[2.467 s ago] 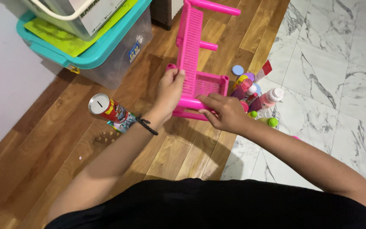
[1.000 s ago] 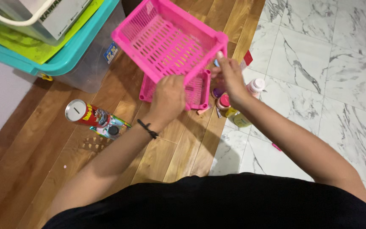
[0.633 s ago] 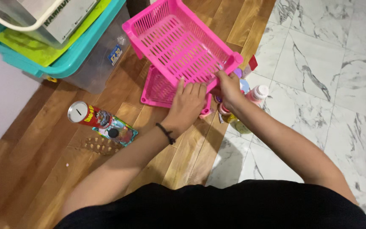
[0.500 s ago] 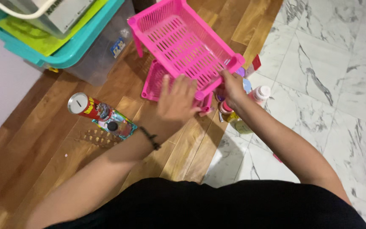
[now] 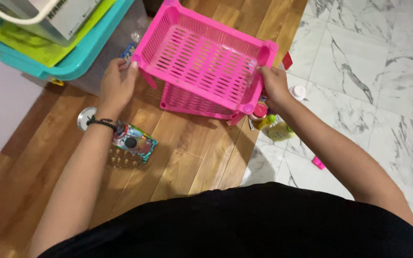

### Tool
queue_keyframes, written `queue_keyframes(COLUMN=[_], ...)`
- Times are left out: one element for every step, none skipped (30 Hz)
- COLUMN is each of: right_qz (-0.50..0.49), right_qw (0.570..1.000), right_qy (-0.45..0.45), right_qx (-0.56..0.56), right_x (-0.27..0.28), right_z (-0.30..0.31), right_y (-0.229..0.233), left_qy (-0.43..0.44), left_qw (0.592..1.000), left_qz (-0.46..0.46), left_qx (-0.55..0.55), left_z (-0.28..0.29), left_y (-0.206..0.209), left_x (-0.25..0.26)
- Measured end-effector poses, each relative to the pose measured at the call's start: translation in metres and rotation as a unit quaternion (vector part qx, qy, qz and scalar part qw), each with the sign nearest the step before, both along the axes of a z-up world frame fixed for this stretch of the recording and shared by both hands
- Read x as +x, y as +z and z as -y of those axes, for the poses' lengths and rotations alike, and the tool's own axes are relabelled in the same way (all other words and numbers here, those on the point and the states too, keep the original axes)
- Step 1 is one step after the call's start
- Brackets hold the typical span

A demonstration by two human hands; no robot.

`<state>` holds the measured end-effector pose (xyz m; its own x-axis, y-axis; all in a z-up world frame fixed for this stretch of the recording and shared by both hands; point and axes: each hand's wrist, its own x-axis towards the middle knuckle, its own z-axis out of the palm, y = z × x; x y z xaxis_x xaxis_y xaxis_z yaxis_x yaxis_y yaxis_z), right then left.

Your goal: The person assembles a pink plastic storage rack by hand. They connect the side panels to the base and then attach the vertical support rods to complete the structure.

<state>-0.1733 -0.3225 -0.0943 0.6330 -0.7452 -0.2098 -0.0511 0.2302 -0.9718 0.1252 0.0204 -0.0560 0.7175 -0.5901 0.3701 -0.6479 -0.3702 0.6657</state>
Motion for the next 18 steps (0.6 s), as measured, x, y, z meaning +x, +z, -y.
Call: queue_keyframes(right_qz=[0.002, 0.003, 0.005, 0.008, 0.013, 0.017, -0.004, -0.025, -0.046, -0.054, -0.063, -0.071, -0.061, -0.051, -0.039, -0.029, -0.016, -0.004], right_qw=[1.000, 1.000, 1.000, 1.000, 1.000, 1.000, 1.000, 0.999, 0.997, 0.997, 0.996, 0.996, 0.998, 0.999, 0.998, 0.998, 0.998, 0.998], right_qy=[-0.002, -0.003, -0.004, -0.003, -0.001, 0.002, -0.003, -0.009, -0.013, -0.009, -0.003, 0.003, -0.007, -0.017, -0.025, -0.034, -0.042, -0.049], right_qx=[0.001, 0.002, 0.004, -0.002, -0.009, -0.015, -0.029, -0.043, -0.057, -0.056, -0.056, -0.056, -0.027, 0.002, 0.032, 0.033, 0.034, 0.034], right_x=[0.000, 0.001, 0.001, 0.001, 0.004, 0.006, 0.009, 0.011, 0.014, 0.015, 0.018, 0.020, 0.022, 0.022, 0.025, 0.025, 0.023, 0.019], right_z=[-0.002, -0.003, -0.005, -0.008, -0.010, -0.012, -0.015, -0.017, -0.019, -0.022, -0.024, -0.024, -0.024, -0.021, -0.019, -0.015, -0.011, -0.005], right_y=[0.001, 0.002, 0.003, 0.004, 0.007, 0.009, 0.011, 0.014, 0.016, 0.018, 0.019, 0.020, 0.018, 0.015, 0.008, 0.000, -0.011, -0.024], left_qy=[-0.020, -0.040, -0.058, -0.076, -0.093, -0.091, -0.089, -0.087, -0.070, -0.052, -0.034, -0.007, 0.020, 0.047, 0.045, 0.042, 0.042, 0.050], left_qw=[0.998, 0.992, 0.990, 0.987, 0.984, 0.983, 0.982, 0.980, 0.985, 0.989, 0.992, 0.994, 0.995, 0.994, 0.996, 0.998, 0.999, 0.998], left_qz=[-0.057, -0.115, -0.127, -0.139, -0.150, -0.159, -0.168, -0.177, -0.155, -0.133, -0.111, -0.088, -0.064, -0.040, -0.032, -0.023, -0.012, -0.014], left_qx=[-0.008, -0.015, -0.018, -0.021, -0.024, -0.016, -0.007, 0.003, 0.020, 0.037, 0.052, 0.065, 0.079, 0.093, 0.072, 0.051, 0.029, 0.025], left_z=[0.005, 0.011, 0.017, 0.023, 0.028, 0.031, 0.033, 0.035, 0.036, 0.036, 0.037, 0.038, 0.037, 0.037, 0.038, 0.040, 0.041, 0.041], left_y=[-0.008, -0.014, -0.021, -0.026, -0.031, -0.036, -0.041, -0.045, -0.049, -0.053, -0.057, -0.061, -0.066, -0.071, -0.074, -0.077, -0.078, -0.079], left_x=[0.009, 0.016, 0.020, 0.024, 0.027, 0.030, 0.031, 0.034, 0.037, 0.039, 0.041, 0.042, 0.043, 0.044, 0.045, 0.045, 0.048, 0.049])
